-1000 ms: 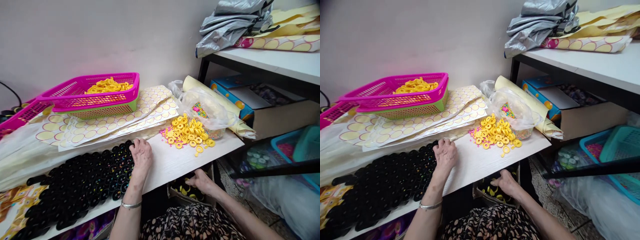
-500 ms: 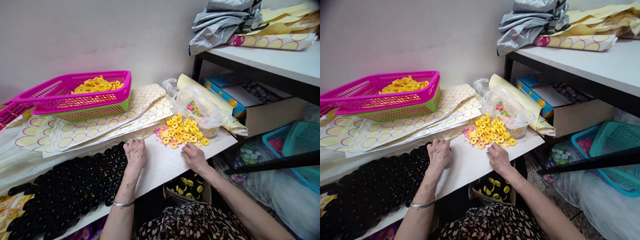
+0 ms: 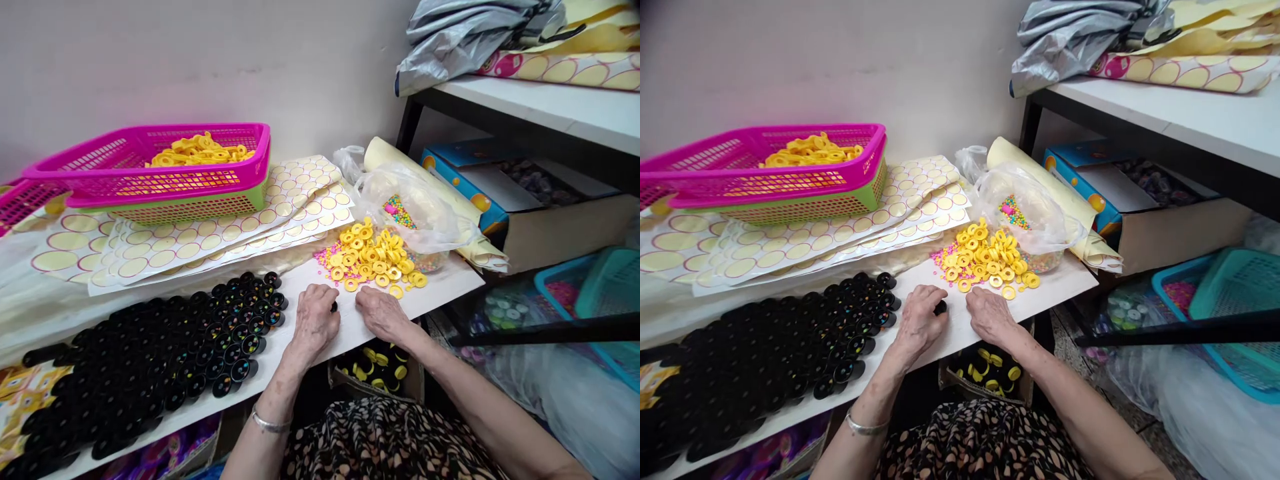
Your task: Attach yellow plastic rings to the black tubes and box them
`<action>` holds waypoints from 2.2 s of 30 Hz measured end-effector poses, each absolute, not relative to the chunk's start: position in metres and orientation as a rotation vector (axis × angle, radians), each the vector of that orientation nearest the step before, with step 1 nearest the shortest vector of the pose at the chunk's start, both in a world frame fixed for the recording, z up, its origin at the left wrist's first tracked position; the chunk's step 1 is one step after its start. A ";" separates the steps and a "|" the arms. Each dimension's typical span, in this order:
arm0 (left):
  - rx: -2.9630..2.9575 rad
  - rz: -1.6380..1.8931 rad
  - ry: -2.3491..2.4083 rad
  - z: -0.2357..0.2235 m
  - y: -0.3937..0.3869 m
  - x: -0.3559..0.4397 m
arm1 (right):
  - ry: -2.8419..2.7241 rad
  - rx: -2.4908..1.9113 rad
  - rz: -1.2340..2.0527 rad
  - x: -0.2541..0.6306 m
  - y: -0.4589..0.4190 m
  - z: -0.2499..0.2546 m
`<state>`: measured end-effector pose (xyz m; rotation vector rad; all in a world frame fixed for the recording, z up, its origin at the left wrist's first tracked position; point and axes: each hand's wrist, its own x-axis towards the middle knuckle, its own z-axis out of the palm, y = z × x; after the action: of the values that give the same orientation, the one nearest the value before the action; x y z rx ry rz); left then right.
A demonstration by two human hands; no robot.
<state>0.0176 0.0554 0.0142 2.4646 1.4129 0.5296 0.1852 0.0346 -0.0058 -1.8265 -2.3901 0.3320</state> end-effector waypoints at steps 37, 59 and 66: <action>1.943 0.958 1.396 -0.037 0.041 0.010 | -2.340 -1.350 0.359 0.151 0.045 0.004; 1.942 0.952 1.414 -0.040 0.045 0.010 | -1.903 -1.708 0.166 0.202 0.012 -0.009; 1.832 1.011 1.379 -0.042 0.046 0.005 | -2.108 -2.004 -0.103 0.244 -0.002 -0.027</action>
<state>0.0051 0.0455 -0.0422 1.8315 1.3786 1.0105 0.2437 -0.0018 -0.0268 -2.0042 -2.1077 -0.1029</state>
